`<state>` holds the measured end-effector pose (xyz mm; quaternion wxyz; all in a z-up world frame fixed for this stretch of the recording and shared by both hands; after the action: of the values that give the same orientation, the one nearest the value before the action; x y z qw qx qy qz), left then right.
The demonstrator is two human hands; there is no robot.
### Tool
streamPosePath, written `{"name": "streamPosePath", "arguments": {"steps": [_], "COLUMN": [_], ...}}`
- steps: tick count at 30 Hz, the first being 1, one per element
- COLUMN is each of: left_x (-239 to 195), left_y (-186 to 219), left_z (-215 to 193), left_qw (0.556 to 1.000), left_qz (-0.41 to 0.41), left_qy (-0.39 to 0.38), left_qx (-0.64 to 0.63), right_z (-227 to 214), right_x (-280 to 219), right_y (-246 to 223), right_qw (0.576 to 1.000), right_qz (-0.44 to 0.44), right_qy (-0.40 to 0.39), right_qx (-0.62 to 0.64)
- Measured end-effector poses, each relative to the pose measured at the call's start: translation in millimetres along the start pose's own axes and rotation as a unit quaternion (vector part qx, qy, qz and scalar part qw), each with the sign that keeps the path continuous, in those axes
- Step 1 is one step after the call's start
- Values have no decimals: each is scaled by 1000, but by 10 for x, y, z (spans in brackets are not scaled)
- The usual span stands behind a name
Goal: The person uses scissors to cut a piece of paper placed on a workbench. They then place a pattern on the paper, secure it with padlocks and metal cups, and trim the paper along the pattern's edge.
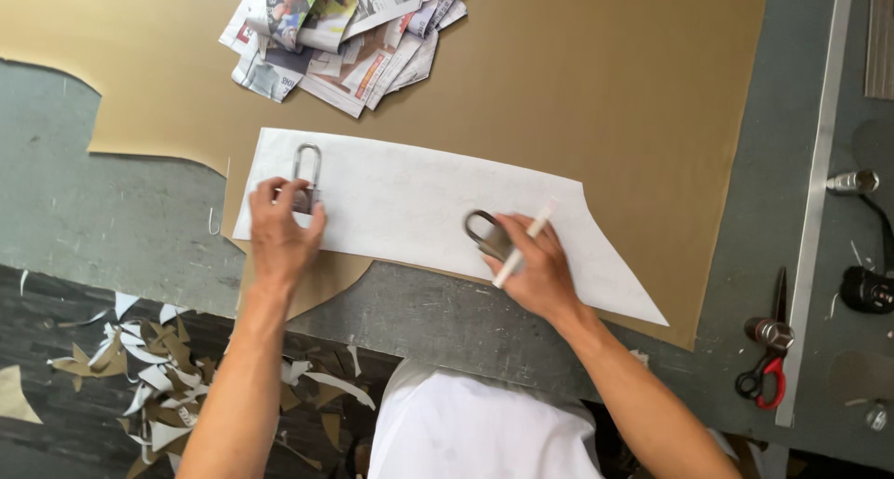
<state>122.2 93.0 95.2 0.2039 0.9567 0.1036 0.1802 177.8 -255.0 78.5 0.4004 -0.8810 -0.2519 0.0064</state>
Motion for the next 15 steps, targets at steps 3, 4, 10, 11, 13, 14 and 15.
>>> {"name": "streamPosePath", "arguments": {"steps": [3,4,10,11,13,14,15], "left_x": [64,86,-74,-109,-171,-205,-212], "left_y": [-332,-395,-602,-630,-620,-583,-534], "left_z": [-22,-3,217,242,302,311,319], "left_qw": [999,998,998,998,998,997,996], "left_qz": [35,51,52,37,29,35,38], "left_qy": [-10,-13,-29,-36,-35,-26,-11], "left_qx": [15,19,33,24,37,57,79], "right_z": [302,375,331,187,-171,-420,-708], "right_x": [307,383,212,117,-89,-202,-301], "right_y": [-162,-176,24,154,448,659,895], "right_qw": [999,999,1000,1000,995,988,979], "right_qz": [-20,-19,-10,19,65,104,136], "right_qy": [-26,-27,-7,21,74,113,150], "right_qx": [-12,-17,8,6,6,4,4]}}
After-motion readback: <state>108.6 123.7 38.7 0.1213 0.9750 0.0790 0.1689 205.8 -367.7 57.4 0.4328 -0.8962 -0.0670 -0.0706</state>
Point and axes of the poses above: each hand's wrist, its own x-axis towards the middle knuckle, its own z-axis out of the palm, y = z × x, the point moved 8 cm from there along x, towards the middle knuckle, and after that the axes turned 4 degrees about z, right-handed, at the moved point
